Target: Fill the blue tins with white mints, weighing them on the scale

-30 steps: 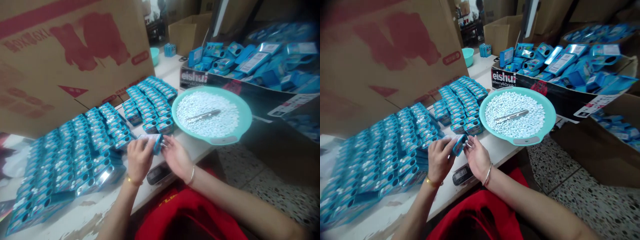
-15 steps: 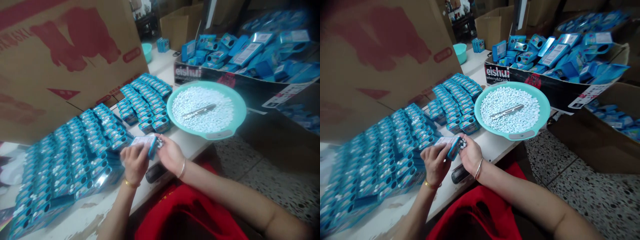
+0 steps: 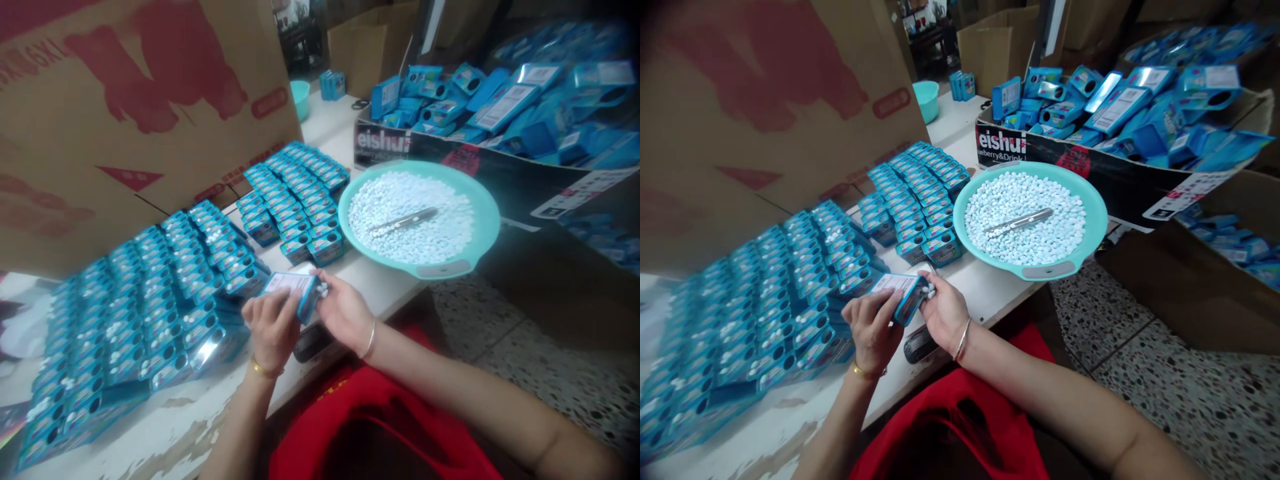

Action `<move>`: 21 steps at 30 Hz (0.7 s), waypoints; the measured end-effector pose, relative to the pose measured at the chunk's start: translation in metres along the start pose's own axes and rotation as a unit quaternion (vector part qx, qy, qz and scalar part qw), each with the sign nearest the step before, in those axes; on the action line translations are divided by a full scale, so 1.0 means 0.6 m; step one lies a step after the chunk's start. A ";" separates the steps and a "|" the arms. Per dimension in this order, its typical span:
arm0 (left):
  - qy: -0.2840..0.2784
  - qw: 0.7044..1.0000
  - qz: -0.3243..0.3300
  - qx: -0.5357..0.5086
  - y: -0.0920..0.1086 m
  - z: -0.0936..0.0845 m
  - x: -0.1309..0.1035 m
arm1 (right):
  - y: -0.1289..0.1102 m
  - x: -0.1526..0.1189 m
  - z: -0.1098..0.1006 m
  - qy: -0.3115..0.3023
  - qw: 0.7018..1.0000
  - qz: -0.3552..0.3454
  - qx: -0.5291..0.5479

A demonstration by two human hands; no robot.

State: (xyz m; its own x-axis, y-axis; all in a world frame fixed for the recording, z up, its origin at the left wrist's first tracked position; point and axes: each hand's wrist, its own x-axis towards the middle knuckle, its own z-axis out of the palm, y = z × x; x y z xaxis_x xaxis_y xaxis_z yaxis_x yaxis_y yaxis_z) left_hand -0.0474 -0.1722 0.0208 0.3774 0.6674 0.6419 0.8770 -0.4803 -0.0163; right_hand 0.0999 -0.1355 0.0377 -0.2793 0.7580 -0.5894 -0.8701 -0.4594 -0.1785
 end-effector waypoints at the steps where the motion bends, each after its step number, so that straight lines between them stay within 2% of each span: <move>1: -0.005 1.000 -0.018 -0.010 -0.001 0.005 -0.004 | 0.002 0.002 -0.001 -0.001 1.000 -0.005 0.006; 4: 0.010 0.994 -0.088 -0.058 -0.005 0.022 -0.015 | 0.002 0.007 -0.006 0.001 1.000 -0.006 0.019; 6: 0.030 0.979 -0.165 -0.119 -0.008 0.037 -0.022 | -0.004 0.008 -0.013 0.012 1.000 -0.008 0.019; 9: 0.039 0.926 -0.304 -0.219 -0.017 0.060 -0.033 | -0.020 0.006 -0.028 0.028 0.999 -0.020 0.005; 12: 0.030 0.887 -0.371 -0.271 -0.029 0.083 -0.043 | -0.040 0.002 -0.047 0.029 0.999 -0.019 -0.019; 15: 0.018 0.874 -0.387 -0.293 -0.037 0.096 -0.050 | -0.054 -0.001 -0.067 0.012 0.999 0.002 -0.040; 17: 0.009 0.879 -0.373 -0.298 -0.039 0.094 -0.051 | -0.059 -0.005 -0.079 -0.007 0.998 0.020 -0.054; 19: 0.017 0.903 -0.329 -0.274 -0.034 0.079 -0.048 | -0.059 -0.011 -0.091 -0.018 0.997 0.032 -0.063; 21: 0.058 0.940 -0.270 -0.201 -0.019 0.054 -0.042 | -0.057 -0.019 -0.103 -0.016 0.997 0.045 -0.064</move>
State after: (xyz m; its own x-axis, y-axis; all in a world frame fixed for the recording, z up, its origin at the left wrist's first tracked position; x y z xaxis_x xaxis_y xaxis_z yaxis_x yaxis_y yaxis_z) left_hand -0.0572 -0.1649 -0.0203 -0.1459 0.8207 0.5524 0.7390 -0.2808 0.6124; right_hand 0.1578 -0.1569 0.0018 -0.3682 0.7249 -0.5821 -0.7828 -0.5796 -0.2266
